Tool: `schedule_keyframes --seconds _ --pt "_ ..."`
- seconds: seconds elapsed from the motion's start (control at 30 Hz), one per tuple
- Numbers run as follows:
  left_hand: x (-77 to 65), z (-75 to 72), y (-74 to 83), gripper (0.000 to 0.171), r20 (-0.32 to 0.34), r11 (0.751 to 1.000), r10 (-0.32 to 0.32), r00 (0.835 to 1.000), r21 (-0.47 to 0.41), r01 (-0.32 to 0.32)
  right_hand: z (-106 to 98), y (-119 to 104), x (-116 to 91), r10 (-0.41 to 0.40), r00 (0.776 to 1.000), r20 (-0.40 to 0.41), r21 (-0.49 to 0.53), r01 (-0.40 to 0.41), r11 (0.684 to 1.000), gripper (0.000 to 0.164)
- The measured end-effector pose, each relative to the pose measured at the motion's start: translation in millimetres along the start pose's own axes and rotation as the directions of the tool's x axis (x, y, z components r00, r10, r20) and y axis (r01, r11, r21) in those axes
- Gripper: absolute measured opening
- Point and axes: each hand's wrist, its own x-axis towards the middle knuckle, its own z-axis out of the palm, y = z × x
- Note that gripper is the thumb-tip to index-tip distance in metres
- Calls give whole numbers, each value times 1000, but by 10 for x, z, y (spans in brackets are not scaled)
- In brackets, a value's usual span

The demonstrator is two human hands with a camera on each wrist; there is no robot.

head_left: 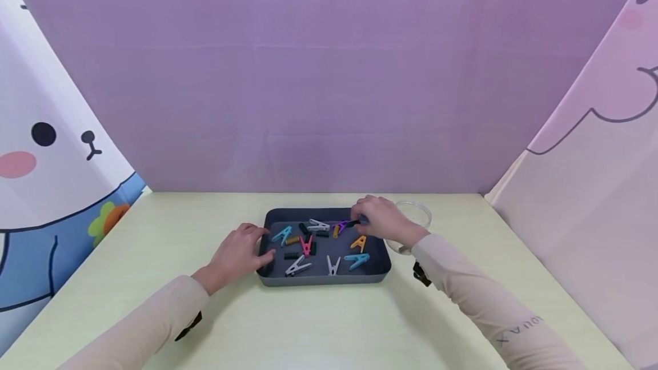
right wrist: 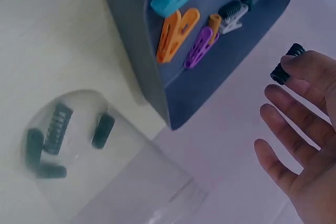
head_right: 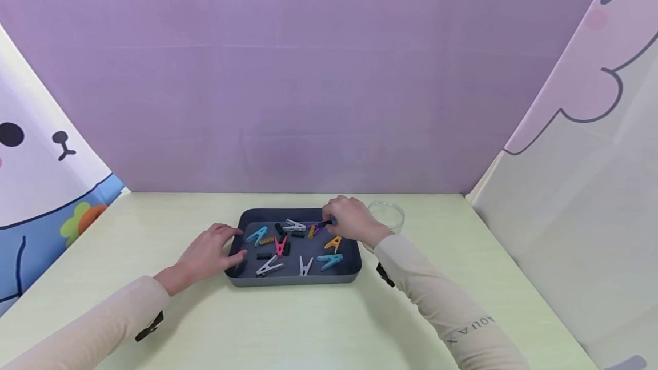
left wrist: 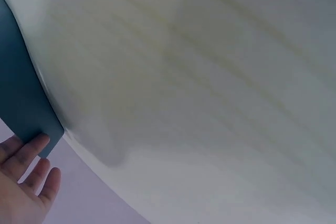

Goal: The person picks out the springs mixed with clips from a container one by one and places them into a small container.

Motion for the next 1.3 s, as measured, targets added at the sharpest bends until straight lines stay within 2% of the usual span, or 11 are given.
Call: schedule_keyframes --seconds 0.27,0.57,1.0,1.3 --pt "-4 -12 -16 51 23 1000 -8 1000 -13 8 -138 149 -112 61 998 -28 40 -60 997 14" --pt "-2 -4 -56 47 14 1000 21 1000 -18 -20 -244 367 -249 114 989 -96 90 -106 990 10" --pt "10 3 -59 45 -23 999 47 999 3 -47 -233 705 -418 189 972 -144 109 -174 979 6" --pt "11 16 -41 49 -18 999 32 999 30 -31 -150 827 -507 223 964 -147 103 -209 972 6"
